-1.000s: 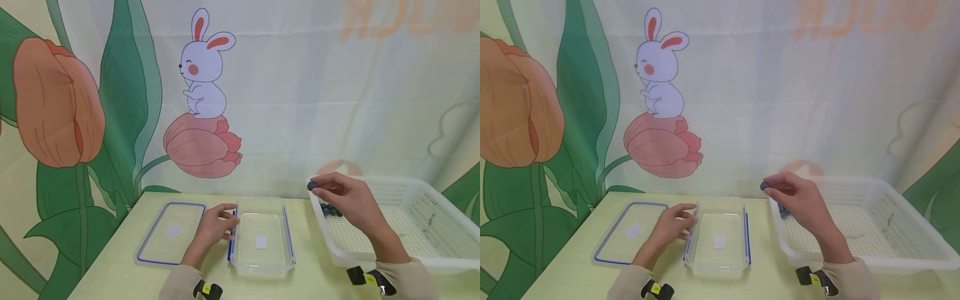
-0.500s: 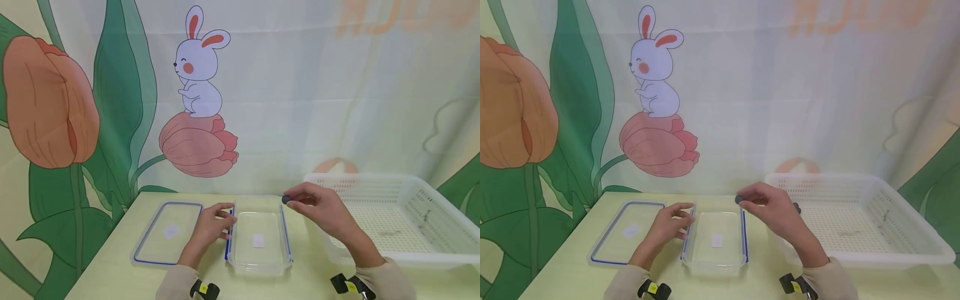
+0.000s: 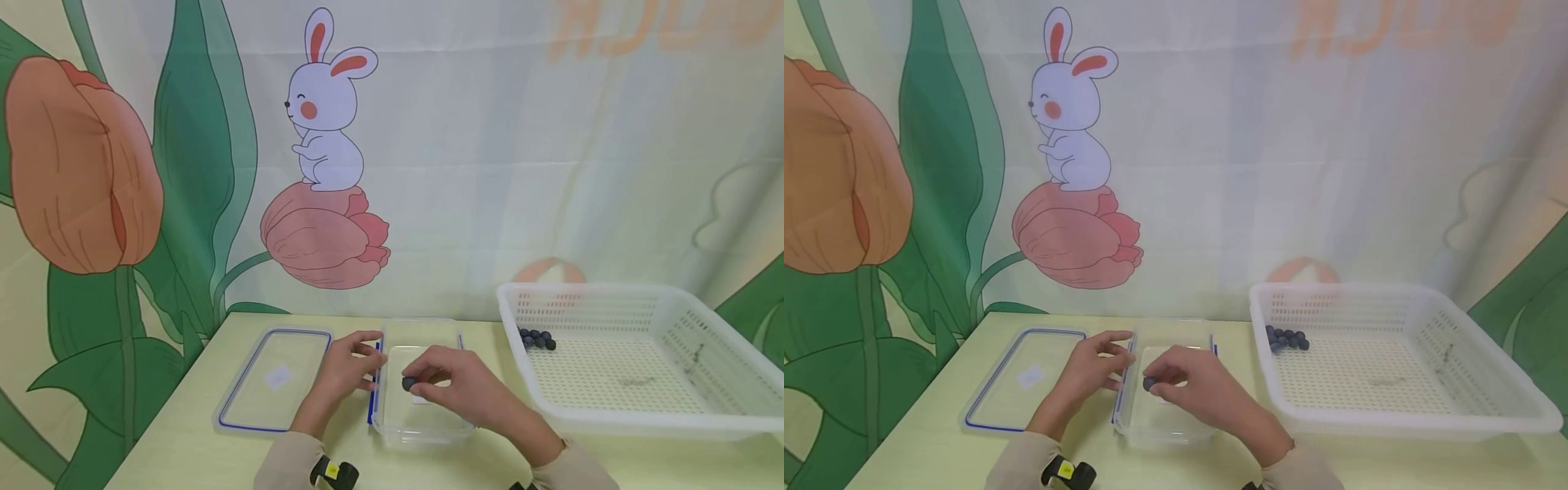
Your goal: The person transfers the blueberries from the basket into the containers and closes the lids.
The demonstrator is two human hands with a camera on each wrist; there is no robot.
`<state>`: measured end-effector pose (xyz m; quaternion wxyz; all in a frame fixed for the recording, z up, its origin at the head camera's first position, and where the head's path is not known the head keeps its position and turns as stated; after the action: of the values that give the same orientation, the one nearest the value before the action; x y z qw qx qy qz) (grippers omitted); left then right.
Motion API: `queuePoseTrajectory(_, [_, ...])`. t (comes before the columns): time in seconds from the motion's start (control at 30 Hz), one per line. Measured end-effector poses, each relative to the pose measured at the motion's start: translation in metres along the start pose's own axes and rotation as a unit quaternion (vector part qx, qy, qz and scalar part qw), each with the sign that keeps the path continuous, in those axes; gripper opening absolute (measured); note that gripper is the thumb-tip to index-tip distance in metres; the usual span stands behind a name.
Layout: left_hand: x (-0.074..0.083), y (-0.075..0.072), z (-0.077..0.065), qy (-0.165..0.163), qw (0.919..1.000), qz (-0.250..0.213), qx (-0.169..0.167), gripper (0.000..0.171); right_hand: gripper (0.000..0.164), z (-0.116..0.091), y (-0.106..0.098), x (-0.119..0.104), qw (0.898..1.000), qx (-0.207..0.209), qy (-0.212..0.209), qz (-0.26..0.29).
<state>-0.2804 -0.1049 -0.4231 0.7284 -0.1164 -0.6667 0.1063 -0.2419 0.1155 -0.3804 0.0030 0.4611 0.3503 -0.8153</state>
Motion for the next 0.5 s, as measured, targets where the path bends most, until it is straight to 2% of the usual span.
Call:
queuePoseTrajectory(0.27, [0.001,-0.001,0.0,0.003,1.0,-0.001,-0.002,0.046,0.015,-0.001,0.037,0.012,0.998,-0.051,0.008,0.027])
queuePoseTrajectory(0.5, [0.002,0.0,0.0,0.0,1.0,0.003,0.002,0.047,0.014,-0.002,0.041,0.014,0.998,-0.055,0.014,0.033])
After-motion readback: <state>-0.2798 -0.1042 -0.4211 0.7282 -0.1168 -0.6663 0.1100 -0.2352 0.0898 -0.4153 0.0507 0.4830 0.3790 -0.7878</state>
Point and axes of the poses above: each hand's wrist, its own z-axis towards the middle knuckle, its own y-axis out of the palm, x = y × z, the point moved 2 cm from there along z, towards the middle knuckle, and after that the axes turned 4 degrees about y, right-handed, at the moved point
